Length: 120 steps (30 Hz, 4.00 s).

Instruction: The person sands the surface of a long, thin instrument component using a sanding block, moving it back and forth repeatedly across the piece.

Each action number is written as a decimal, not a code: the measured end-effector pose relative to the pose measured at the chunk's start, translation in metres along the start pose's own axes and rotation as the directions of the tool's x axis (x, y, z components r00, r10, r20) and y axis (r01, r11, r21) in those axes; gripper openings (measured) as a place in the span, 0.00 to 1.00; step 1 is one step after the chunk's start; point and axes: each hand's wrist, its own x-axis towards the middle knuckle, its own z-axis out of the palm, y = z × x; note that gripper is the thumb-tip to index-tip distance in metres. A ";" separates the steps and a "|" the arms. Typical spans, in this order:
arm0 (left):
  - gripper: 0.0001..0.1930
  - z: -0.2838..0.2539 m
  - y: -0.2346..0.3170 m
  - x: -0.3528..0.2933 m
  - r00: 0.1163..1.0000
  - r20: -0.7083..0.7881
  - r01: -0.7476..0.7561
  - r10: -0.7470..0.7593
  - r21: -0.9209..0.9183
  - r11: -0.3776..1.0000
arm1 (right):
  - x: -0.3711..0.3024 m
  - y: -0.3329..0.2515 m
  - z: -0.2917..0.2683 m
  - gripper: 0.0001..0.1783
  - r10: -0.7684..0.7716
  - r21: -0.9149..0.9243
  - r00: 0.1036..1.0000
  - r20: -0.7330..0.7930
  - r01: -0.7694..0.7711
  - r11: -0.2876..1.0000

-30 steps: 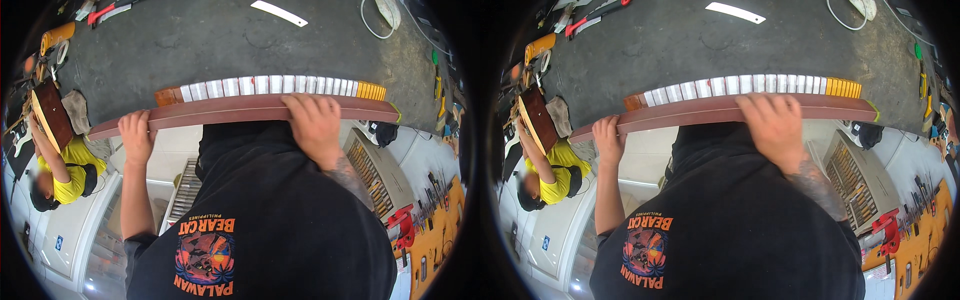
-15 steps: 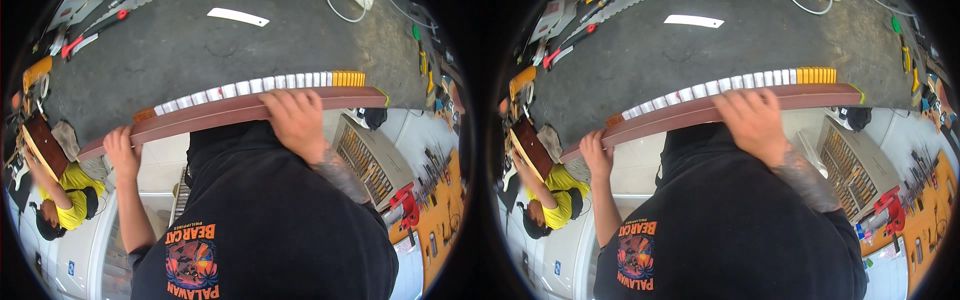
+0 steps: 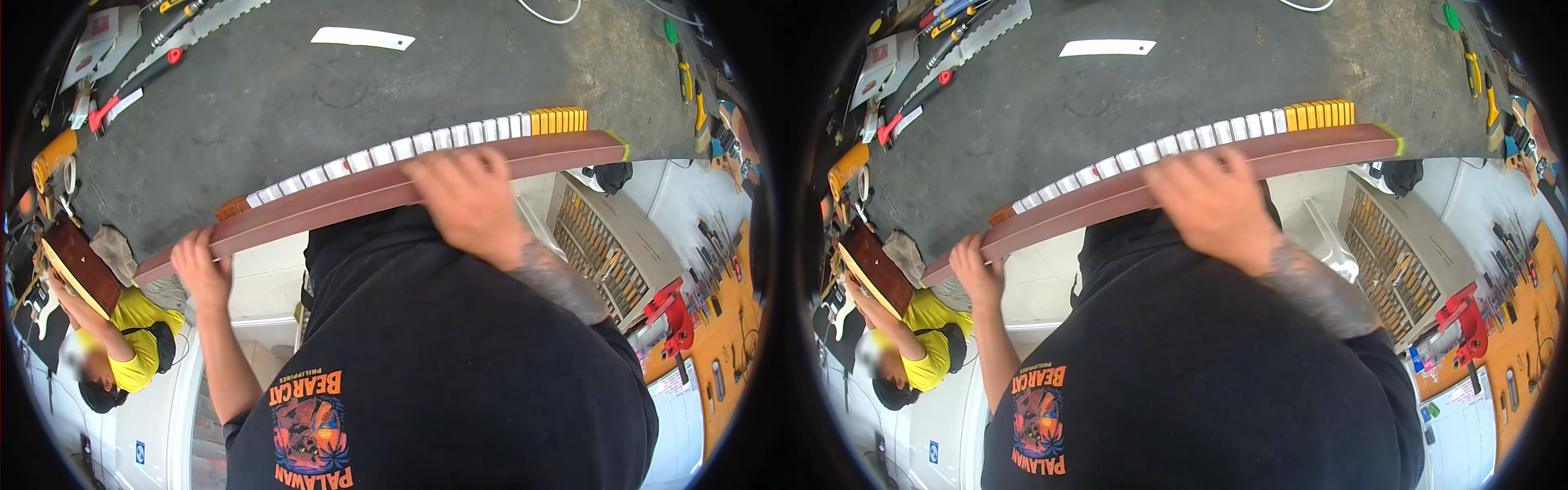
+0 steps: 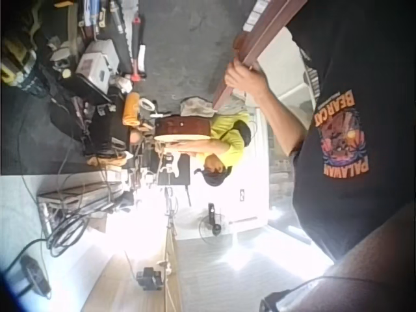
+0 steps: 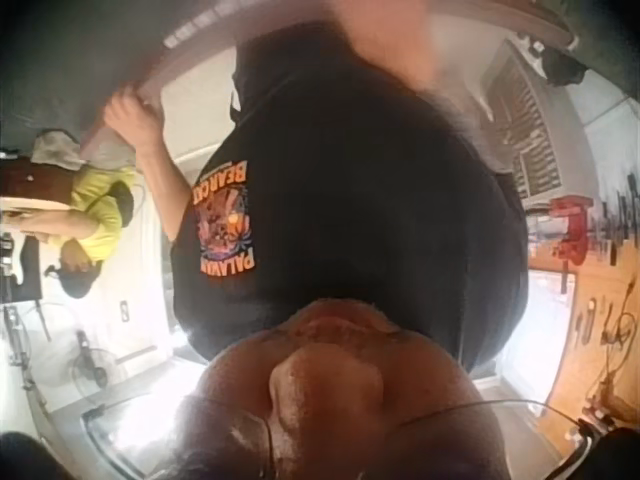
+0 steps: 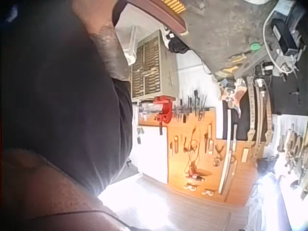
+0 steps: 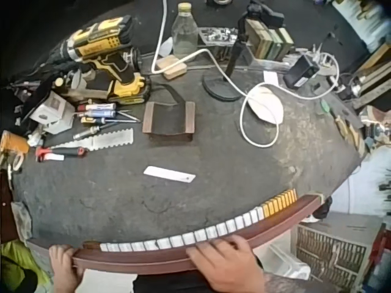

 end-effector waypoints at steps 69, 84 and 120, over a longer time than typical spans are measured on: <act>0.20 0.001 0.143 0.050 0.998 0.041 -0.057 0.057 0.005 0.998 | -0.067 0.110 -0.040 0.27 0.007 -0.173 0.998 -0.056 -0.017 0.985; 0.28 0.009 0.138 0.032 0.999 0.010 -0.033 0.033 -0.005 0.999 | -0.074 0.106 -0.033 0.26 -0.027 -0.181 0.998 -0.049 0.017 0.983; 0.20 -0.001 0.163 0.061 0.993 0.076 -0.086 0.093 -0.086 0.993 | -0.068 0.129 -0.056 0.28 -0.033 -0.123 0.998 -0.050 0.027 0.992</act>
